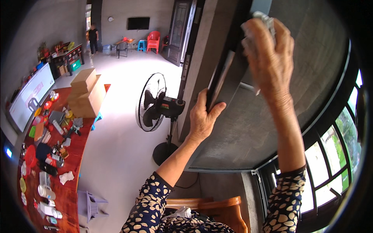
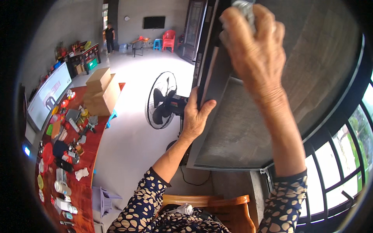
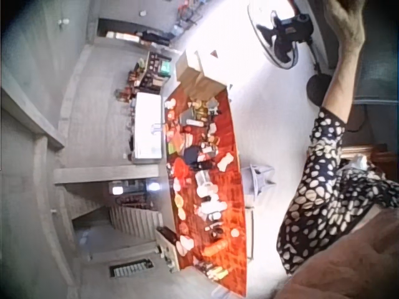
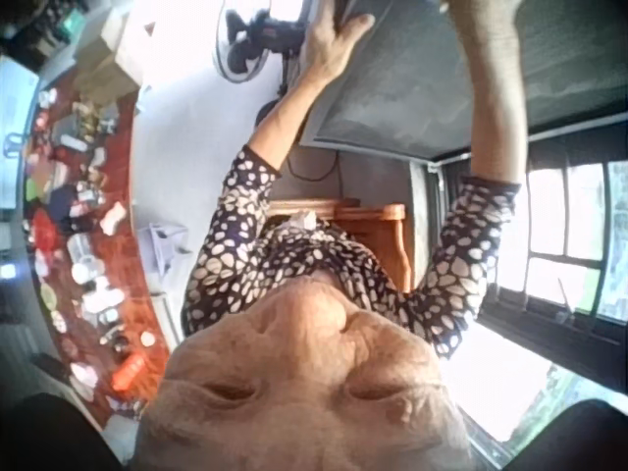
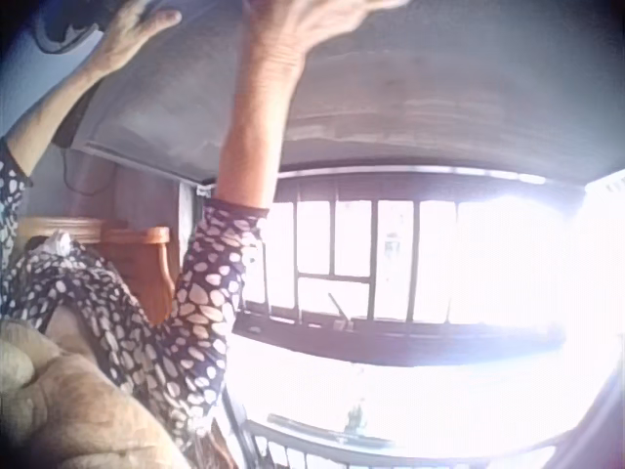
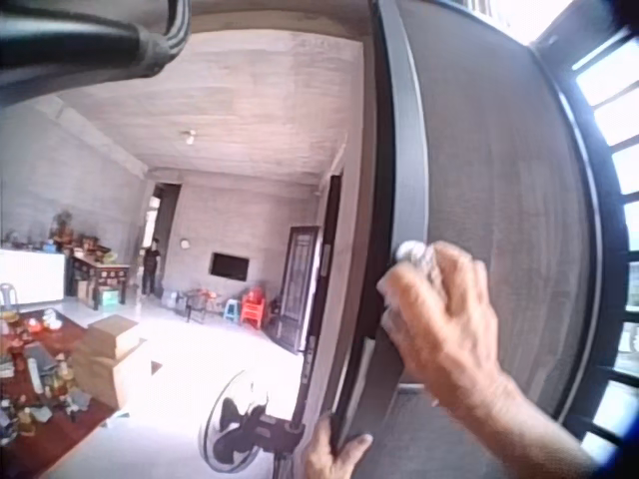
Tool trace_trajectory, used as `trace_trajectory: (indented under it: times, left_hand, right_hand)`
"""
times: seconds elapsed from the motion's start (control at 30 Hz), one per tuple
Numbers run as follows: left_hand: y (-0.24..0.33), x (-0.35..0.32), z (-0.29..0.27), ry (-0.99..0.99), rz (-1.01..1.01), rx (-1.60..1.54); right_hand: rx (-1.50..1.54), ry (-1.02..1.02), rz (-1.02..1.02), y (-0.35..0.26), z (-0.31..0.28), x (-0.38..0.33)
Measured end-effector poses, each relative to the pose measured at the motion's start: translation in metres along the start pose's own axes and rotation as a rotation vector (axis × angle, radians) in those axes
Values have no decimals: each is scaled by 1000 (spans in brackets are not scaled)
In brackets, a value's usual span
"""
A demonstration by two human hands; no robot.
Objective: The person cleans the window frame, glass, handle, and screen mesh using a white cloth. They wipe the lower frame, vertical edges, and the glass pane while standing on a wooden bench.
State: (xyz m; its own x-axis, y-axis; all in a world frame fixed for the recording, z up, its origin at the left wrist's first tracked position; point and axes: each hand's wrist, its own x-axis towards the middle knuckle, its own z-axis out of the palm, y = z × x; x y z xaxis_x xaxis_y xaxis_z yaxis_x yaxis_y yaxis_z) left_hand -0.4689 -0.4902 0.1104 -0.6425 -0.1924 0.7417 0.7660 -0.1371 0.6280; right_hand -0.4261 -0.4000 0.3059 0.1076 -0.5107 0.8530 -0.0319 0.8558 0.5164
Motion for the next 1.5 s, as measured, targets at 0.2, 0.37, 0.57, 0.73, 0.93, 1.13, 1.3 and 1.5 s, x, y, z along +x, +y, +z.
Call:
trace_trajectory:
  times: [0.2,0.37,0.57,0.73,0.93,1.13,1.3,1.5]
  left_hand:
    - [2,1,1,-20,16,13]
    - [10,0,-3,-98,-100,21]
    - [0,-4,-13,-220,-206,-101]
    - [0,-5,-18,-249,-371,-195]
    - [10,-5,-22,-213,-346,-353]
    - [-2,-8,-20,-247,-206,-372]
    - [-21,-6,-26,-212,-305,-429]
    - [-12,-10,-28,-161,-551,-731]
  right_hand:
    - [125,-126,109,-19,-12,-26]
    - [89,-81,161,-7,-11,4]
    - [94,-97,244,-32,-3,-44]
    - [187,-143,345,-58,-8,-78]
    - [189,-160,238,-84,-12,-127]
    - [296,-329,-144,-70,-41,-103]
    - [-8,-123,-231,-69,-6,-36]
    - [-103,-368,-241,-87,-4,-51]
